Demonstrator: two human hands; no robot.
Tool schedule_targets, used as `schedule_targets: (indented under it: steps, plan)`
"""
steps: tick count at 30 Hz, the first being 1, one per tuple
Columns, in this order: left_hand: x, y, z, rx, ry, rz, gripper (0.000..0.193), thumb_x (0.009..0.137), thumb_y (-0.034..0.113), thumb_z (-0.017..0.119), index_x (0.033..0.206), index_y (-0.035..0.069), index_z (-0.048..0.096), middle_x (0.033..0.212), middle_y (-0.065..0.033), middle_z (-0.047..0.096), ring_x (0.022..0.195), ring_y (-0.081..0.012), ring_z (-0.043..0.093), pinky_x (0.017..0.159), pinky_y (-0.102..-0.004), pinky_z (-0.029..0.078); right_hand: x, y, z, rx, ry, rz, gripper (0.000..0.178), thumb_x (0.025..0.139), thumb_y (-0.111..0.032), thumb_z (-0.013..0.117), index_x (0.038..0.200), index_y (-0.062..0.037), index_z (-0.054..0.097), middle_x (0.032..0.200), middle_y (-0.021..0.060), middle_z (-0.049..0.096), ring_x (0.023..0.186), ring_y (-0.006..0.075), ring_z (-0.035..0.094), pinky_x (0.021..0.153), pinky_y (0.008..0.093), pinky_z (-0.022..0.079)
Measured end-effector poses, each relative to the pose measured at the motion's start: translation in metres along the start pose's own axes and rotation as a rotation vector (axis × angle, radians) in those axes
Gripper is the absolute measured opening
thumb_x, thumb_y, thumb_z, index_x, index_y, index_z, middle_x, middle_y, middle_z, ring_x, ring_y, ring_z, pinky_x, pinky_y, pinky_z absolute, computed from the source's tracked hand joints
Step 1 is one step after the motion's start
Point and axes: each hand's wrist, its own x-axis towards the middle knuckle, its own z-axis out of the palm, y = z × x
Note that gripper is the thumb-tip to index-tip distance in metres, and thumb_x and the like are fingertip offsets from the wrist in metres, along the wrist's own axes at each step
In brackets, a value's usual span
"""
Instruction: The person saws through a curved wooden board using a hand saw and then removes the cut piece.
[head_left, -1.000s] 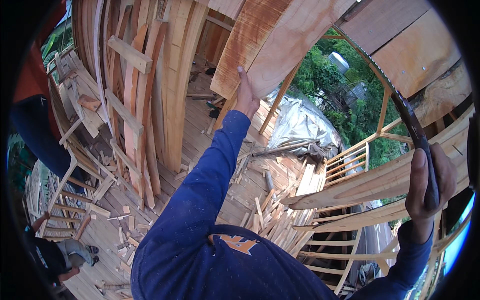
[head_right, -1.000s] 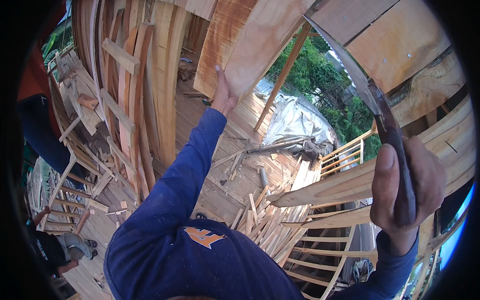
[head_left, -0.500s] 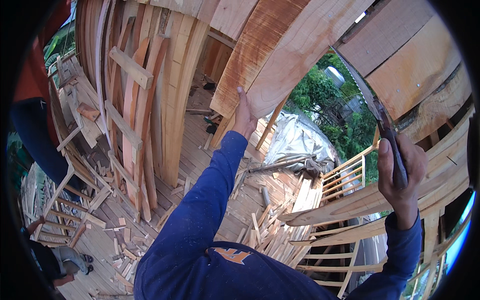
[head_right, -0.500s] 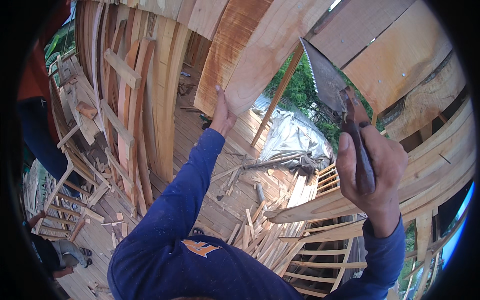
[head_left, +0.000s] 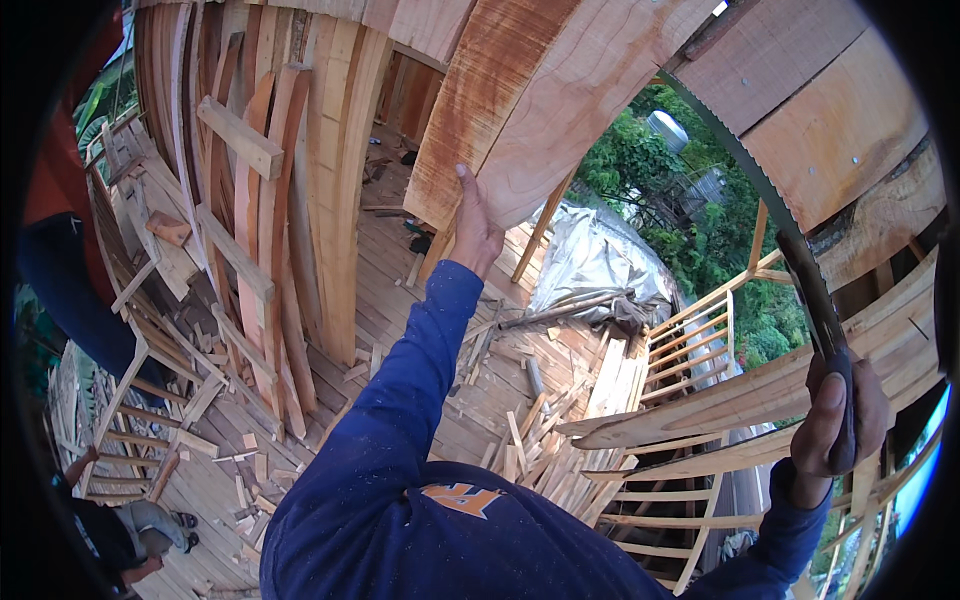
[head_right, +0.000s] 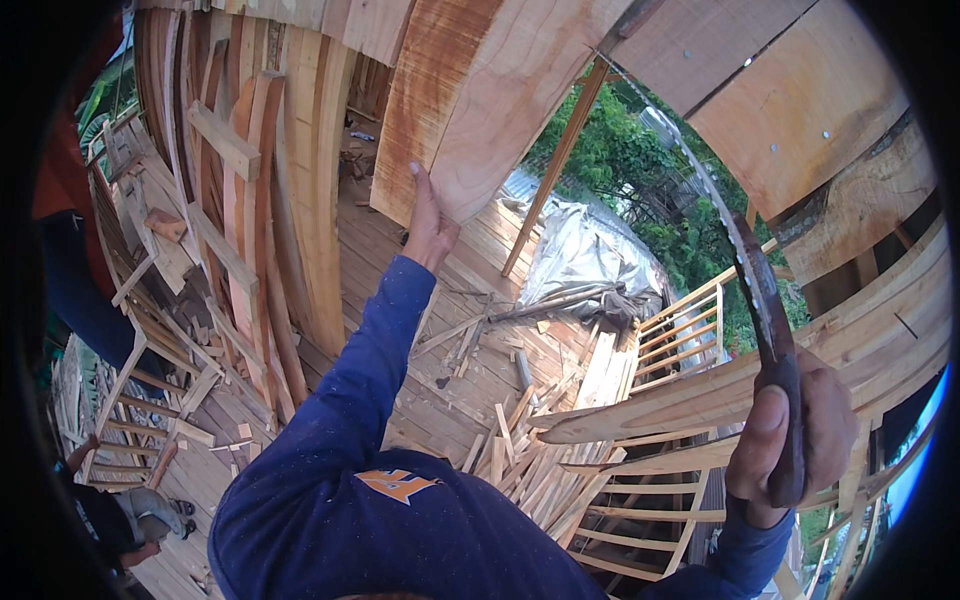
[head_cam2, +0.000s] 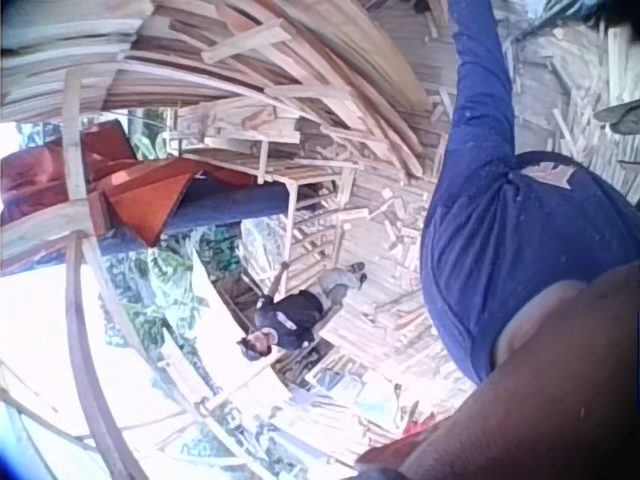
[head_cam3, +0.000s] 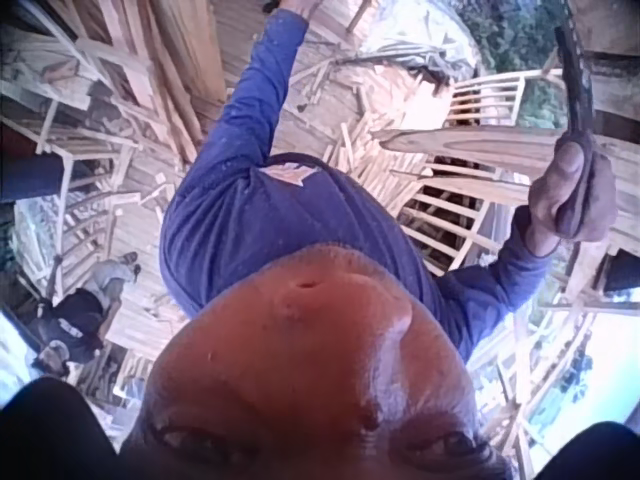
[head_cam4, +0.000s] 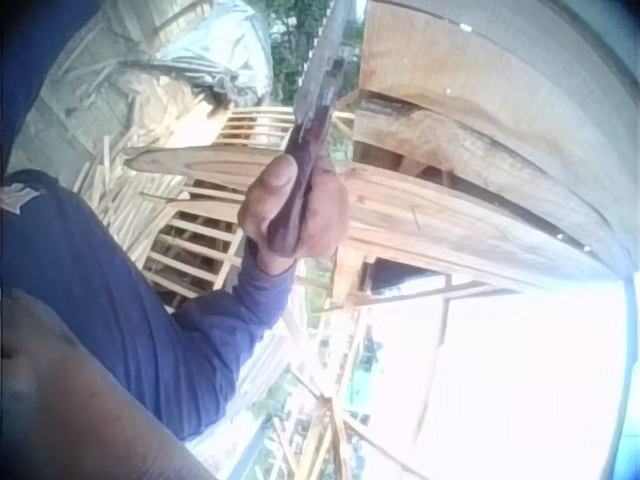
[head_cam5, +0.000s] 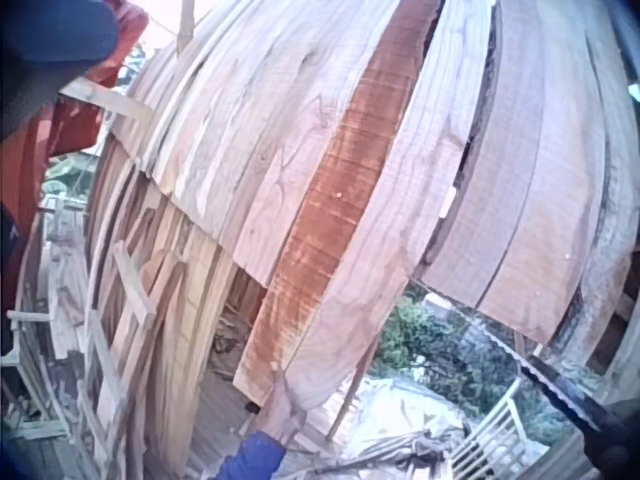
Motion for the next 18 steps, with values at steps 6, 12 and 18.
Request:
schedule_targets:
  steps: [6,12,18]
  plan:
    - [-0.003,0.001,0.005,0.005,0.007,0.008,0.086,0.081,0.062,0.045,0.135,-0.001,0.024,0.136,-0.0151,0.036,0.122,-0.0246,0.041,0.103,-0.0345,0.034,-0.004,-0.008,0.002,-0.108,0.015,-0.027,0.04,0.084,-0.03,0.05,0.086,0.0081,0.061,0.069,0.0146,0.059,0.06,0.022,0.055,0.057,0.0299,0.042]
    - [0.003,-0.006,-0.006,-0.008,-0.024,-0.03,0.077,0.084,0.063,0.037,0.137,0.008,0.026,0.138,-0.0104,0.035,0.125,-0.0245,0.038,0.105,-0.0395,0.031,0.002,-0.035,-0.007,-0.177,0.001,0.095,0.044,0.085,-0.036,0.05,0.089,0.0058,0.062,0.065,0.0104,0.056,0.059,0.02,0.054,0.055,0.0302,0.039]
    - [0.001,-0.001,-0.006,0.003,-0.042,-0.051,0.077,0.083,0.064,0.036,0.137,0.01,0.027,0.138,-0.0103,0.036,0.124,-0.0246,0.039,0.104,-0.0403,0.031,-0.002,-0.038,-0.018,-0.169,-0.067,0.013,0.039,0.086,-0.03,0.05,0.089,0.0063,0.062,0.059,0.0094,0.052,0.052,0.0178,0.051,0.05,0.0289,0.036]
